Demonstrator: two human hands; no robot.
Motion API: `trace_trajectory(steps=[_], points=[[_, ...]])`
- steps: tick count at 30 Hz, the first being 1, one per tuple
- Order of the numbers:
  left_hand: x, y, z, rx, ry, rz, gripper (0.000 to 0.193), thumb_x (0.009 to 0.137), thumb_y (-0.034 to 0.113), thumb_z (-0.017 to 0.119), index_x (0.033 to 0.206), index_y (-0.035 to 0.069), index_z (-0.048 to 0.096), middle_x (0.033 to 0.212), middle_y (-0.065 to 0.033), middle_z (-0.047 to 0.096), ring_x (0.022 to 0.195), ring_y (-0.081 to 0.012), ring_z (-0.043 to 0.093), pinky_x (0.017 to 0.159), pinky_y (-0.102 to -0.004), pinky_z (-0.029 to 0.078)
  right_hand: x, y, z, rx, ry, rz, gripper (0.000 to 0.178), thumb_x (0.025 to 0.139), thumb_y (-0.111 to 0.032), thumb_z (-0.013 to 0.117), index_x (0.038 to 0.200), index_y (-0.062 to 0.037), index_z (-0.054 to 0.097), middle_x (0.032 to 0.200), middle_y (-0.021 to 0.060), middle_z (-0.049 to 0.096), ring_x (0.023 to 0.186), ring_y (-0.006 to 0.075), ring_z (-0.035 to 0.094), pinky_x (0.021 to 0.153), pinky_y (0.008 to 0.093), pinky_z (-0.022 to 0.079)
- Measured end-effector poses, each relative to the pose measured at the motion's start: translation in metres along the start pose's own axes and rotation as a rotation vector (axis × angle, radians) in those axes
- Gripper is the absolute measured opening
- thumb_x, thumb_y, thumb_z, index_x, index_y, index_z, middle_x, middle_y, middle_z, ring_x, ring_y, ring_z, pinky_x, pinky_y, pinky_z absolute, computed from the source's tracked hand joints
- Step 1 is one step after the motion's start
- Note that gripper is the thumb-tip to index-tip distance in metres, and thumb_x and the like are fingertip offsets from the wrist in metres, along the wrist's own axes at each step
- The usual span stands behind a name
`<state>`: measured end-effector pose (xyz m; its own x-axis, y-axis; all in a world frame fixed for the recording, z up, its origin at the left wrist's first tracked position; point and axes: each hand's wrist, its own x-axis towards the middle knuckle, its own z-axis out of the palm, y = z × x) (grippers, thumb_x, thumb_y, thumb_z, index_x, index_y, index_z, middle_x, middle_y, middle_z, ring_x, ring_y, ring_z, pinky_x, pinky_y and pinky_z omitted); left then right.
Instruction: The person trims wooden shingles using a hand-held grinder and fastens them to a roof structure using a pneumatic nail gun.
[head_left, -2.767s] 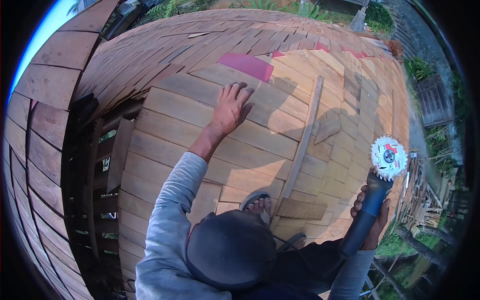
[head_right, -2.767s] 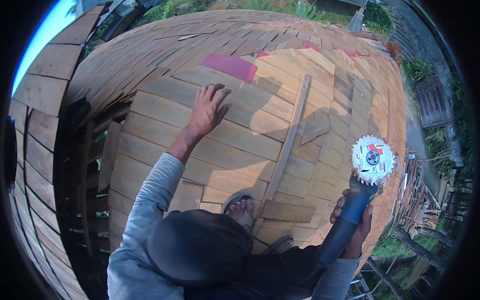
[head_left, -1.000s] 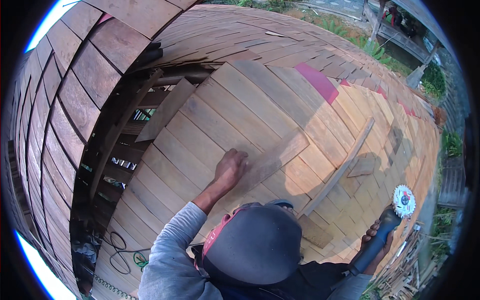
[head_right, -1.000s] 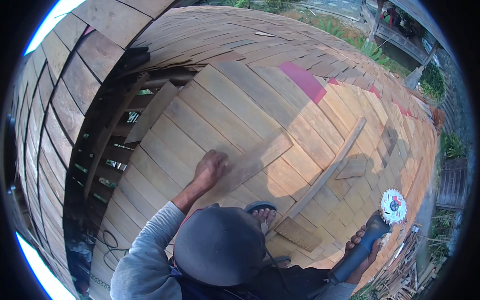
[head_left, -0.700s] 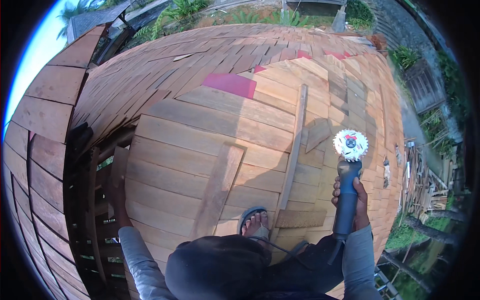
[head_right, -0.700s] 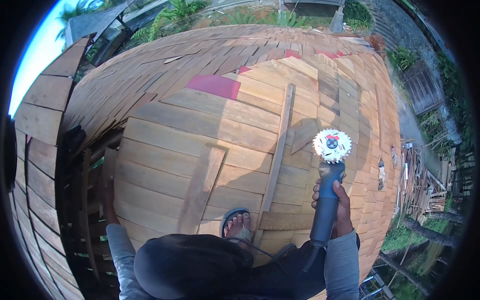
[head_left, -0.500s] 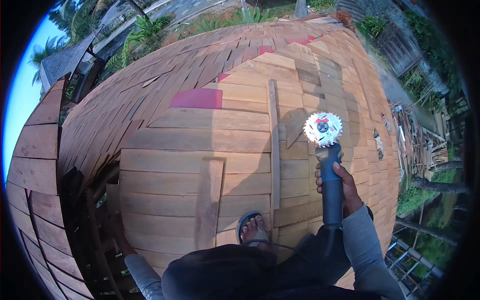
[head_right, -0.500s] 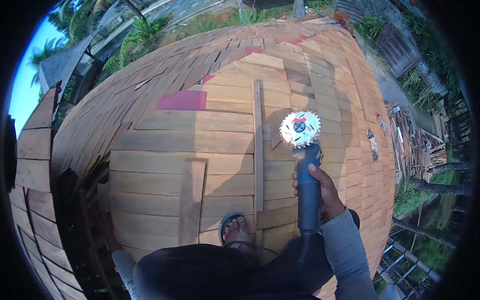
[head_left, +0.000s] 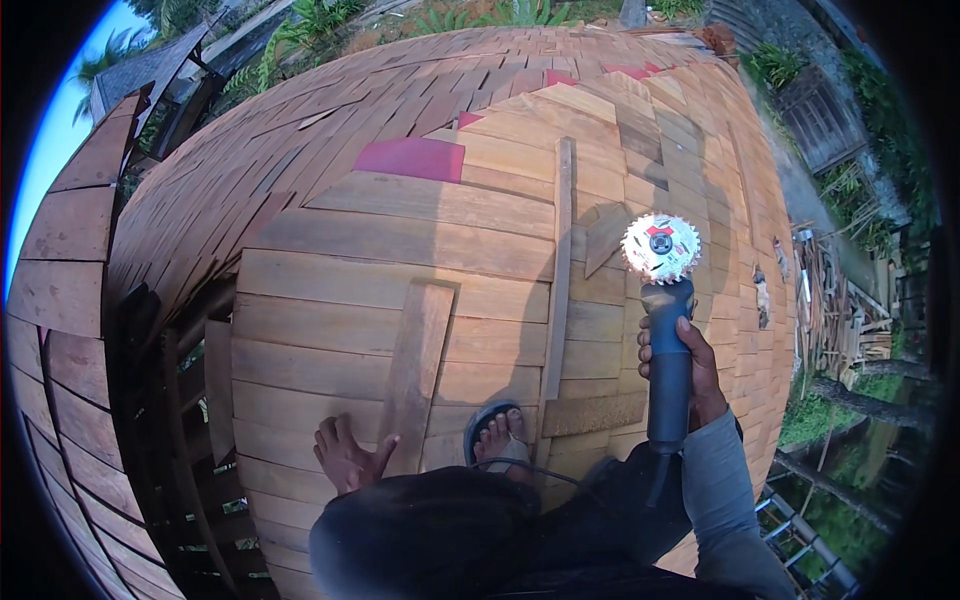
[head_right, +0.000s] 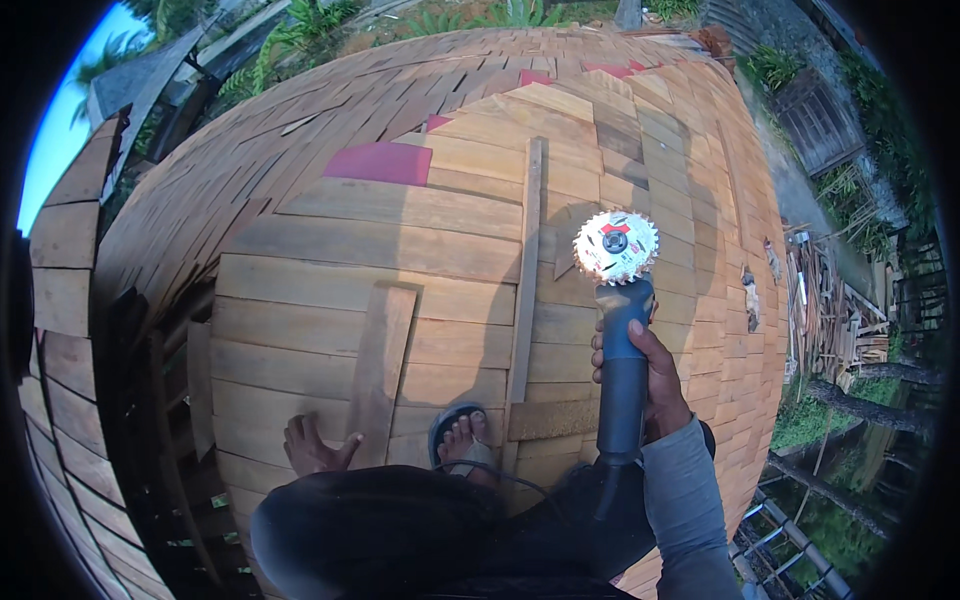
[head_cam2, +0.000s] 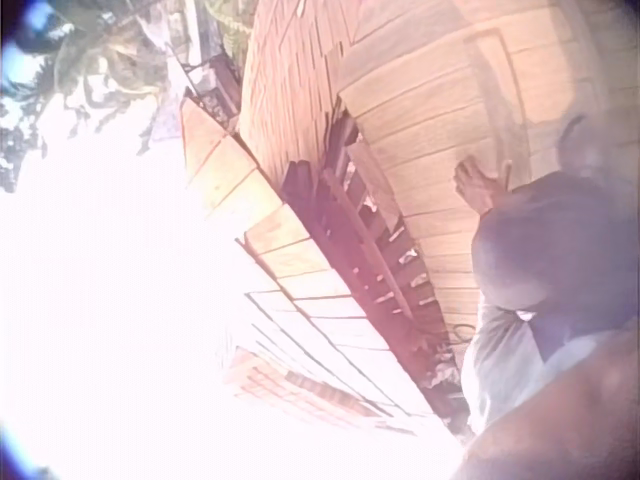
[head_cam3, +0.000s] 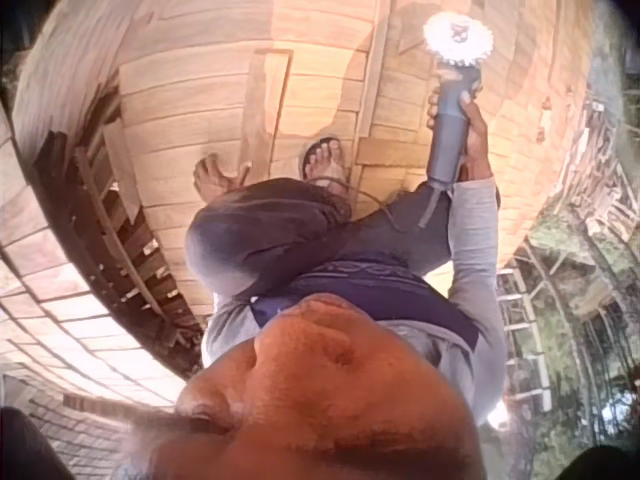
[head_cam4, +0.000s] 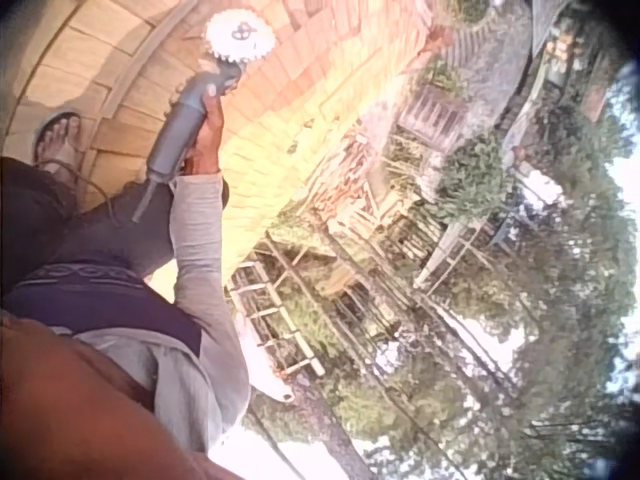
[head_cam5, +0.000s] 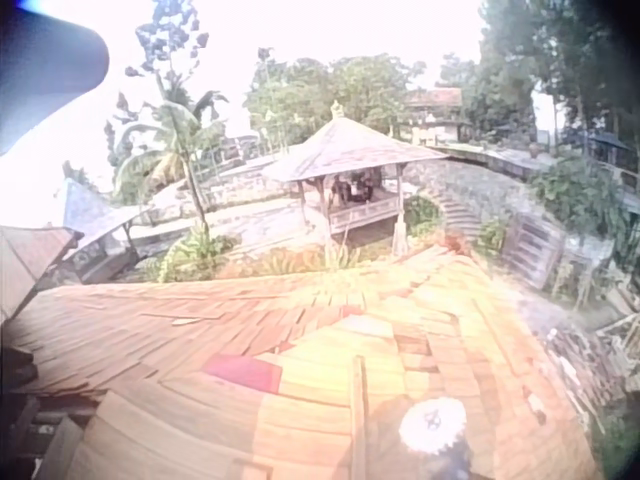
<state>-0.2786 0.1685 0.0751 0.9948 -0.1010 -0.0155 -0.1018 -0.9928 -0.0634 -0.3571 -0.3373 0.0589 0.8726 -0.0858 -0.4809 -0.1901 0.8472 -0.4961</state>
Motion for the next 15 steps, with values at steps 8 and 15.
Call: trace_trajectory(steps=[8,15], points=[[-0.058,0.024,0.042,-0.156,-0.195,-0.062,0.084,0.064,0.028,0.092,0.134,0.005,0.052,0.126,-0.0196,0.053,0.12,-0.0425,0.053,0.099,-0.056,0.045,0.002,0.003,0.002,-0.018,0.0,0.025,0.059,0.096,-0.044,0.073,0.128,0.002,0.055,0.105,0.0119,0.065,0.088,0.0189,0.071,0.074,0.0333,0.064],[0.015,0.035,-0.042,-0.28,0.084,0.214,0.082,0.065,0.016,0.086,0.139,0.008,0.049,0.127,-0.0196,0.052,0.119,-0.0417,0.052,0.104,-0.0582,0.041,-0.013,-0.006,-0.004,0.001,-0.016,0.0,0.058,0.094,-0.043,0.074,0.129,0.0008,0.056,0.105,0.0102,0.065,0.089,0.0175,0.07,0.077,0.0322,0.062]])
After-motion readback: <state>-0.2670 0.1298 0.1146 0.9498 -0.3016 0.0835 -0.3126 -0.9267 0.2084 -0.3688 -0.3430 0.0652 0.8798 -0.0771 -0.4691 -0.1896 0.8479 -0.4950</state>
